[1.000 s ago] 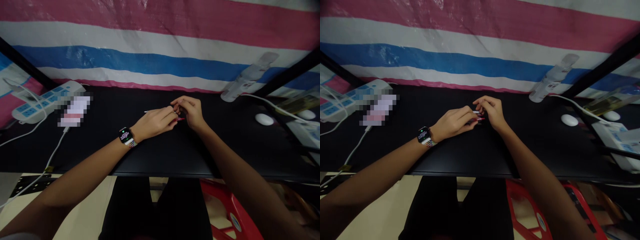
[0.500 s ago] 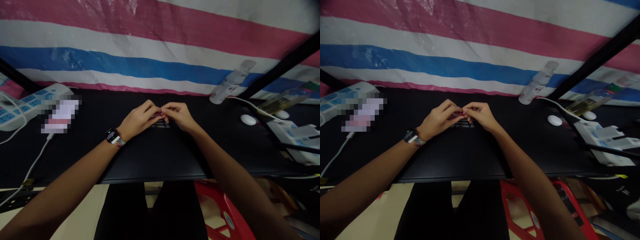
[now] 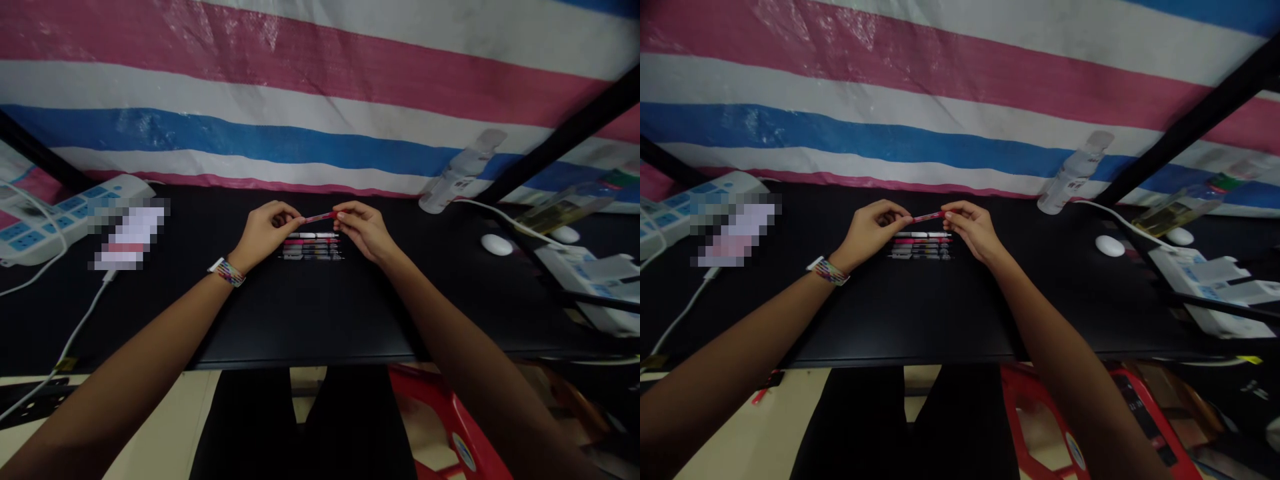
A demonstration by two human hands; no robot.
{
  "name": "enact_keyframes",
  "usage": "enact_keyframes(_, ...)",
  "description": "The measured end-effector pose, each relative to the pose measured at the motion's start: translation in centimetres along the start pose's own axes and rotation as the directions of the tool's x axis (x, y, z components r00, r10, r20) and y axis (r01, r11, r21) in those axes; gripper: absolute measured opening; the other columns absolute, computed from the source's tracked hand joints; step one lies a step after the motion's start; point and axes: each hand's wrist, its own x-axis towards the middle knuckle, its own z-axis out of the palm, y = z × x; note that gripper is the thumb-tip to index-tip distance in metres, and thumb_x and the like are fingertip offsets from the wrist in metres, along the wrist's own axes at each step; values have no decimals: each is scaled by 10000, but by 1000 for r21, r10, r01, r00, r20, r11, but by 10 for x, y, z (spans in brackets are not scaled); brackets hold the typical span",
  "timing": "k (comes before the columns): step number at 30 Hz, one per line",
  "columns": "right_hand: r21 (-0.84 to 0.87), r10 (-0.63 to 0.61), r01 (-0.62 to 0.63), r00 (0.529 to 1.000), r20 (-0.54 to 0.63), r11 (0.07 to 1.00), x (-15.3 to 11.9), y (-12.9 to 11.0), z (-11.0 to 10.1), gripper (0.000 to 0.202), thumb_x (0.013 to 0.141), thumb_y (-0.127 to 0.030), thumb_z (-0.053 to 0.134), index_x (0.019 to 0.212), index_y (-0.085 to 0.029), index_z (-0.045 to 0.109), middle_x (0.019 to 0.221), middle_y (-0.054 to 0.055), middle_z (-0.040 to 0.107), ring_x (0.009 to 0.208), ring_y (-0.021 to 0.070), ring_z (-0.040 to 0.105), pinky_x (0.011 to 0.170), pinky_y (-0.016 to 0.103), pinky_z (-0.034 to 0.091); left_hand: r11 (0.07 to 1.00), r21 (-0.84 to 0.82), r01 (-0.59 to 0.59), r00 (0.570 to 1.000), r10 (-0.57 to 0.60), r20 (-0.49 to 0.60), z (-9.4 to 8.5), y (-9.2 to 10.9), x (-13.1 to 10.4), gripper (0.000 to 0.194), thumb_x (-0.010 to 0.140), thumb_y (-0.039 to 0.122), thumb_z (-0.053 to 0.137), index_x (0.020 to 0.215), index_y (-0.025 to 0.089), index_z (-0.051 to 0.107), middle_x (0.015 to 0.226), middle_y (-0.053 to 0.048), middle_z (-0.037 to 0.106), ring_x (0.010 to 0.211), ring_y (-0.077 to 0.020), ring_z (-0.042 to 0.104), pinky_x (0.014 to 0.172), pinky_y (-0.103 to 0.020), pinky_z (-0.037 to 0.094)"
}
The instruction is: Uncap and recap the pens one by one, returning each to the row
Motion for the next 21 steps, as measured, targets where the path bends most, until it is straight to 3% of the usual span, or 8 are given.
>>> enact_keyframes(7,47,-24,25,1000,-15,999,3,5,-1,345,724,-385,1030,988,-263,844,944,8,785,943,193,785,1100,450,655,998,-51,32,999,-31,30,-3,3,1,253,999,463,793,980,216,847,980,-67,845,865,-196,724,802,-343,547)
enact_keyframes(12,-3,-15,14,1000,-26,1000,2,5,1,309,788,-344,985,1049,-273,837,986,22,804,995,224,815,1132,494,666,997,-78,25,1000,-26,-16,0,-1,1,205,983,415,812,986,212,843,993,-68,853,905,-208,751,846,-363,559)
enact_keyframes(16,-31,-25,25,1000,-19,999,1,6,3,327,812,-359,983,1106,-277,863,918,18,810,902,221,821,1001,462,704,991,-126,38,999,-41,-18,3,-1,1,188,973,401,817,988,215,839,1007,-65,856,945,-213,766,893,-370,573)
enact_keyframes(21,-75,-75,73,997,-18,994,1,11,4,292,811,-412,999,1026,-252,881,828,10,804,754,181,779,830,397,679,995,-76,63,998,-64,-11,1,1,2,250,993,445,763,873,226,778,823,-28,778,778,-187,675,740,-333,508)
